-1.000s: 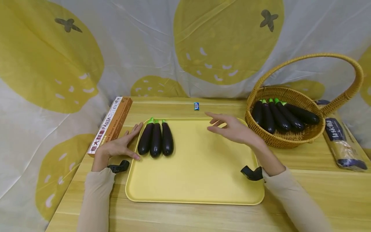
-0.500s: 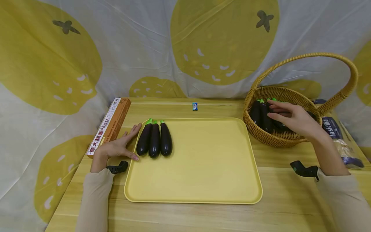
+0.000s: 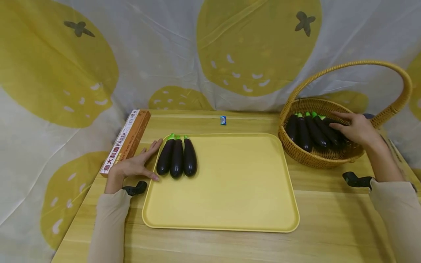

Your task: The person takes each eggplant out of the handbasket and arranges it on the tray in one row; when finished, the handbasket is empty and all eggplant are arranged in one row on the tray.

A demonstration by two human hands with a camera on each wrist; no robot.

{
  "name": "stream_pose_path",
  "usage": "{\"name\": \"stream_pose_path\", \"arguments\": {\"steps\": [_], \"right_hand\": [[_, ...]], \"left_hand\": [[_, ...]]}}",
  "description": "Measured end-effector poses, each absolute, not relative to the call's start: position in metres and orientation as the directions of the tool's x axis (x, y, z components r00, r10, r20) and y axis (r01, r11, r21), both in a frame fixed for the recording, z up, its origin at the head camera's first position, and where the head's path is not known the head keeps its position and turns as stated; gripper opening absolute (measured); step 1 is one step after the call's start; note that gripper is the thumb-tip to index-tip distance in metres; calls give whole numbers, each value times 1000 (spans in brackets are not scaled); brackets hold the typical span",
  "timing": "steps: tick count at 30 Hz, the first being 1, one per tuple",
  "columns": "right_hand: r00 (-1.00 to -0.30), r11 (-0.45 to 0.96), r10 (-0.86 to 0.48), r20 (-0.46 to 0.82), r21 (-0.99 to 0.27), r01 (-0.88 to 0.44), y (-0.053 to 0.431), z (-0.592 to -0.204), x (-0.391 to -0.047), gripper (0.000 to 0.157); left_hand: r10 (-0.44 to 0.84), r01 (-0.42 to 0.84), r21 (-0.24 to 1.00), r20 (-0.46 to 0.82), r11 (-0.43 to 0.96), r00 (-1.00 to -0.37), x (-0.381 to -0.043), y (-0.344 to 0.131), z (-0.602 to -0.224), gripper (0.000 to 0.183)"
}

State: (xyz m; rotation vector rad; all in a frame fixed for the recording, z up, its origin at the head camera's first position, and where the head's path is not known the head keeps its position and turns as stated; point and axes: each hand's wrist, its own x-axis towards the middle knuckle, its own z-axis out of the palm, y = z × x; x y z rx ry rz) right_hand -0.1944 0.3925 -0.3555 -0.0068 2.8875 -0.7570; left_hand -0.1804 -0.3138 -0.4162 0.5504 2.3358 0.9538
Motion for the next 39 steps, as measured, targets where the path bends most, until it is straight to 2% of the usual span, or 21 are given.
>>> {"name": "stream_pose_path", "arguments": {"steps": [10,14,21,30,35,39], "right_hand": [[-988,897,48,-144,-430,106,399,-371,-199,53],[-987,886,66,-145,-446,125,399,-375,-200,49],[-978,829,103,-183,-527,186,401,-385,-196,58],[-986,817,120,-116,-552,165,396,-384,-193,58],[-990,827,141,-19,-548,129,393,-381,-191,54],[-989,822,142,-33,-552,136,391,-372,-188,56]], "left_hand": [[562,166,735,-332,658,-758,-184,-312,-418,137],[558,168,726,-336,667,-759,-183,-311,-417,137],[550,159,722,-345,673,-761,-183,-311,-416,138],[561,171,737,-321,654,-763,-181,-313,-418,137],[558,169,735,-322,656,-765,-181,-312,-418,137],[553,161,739,-323,655,-768,-180,-313,-418,137]]}}
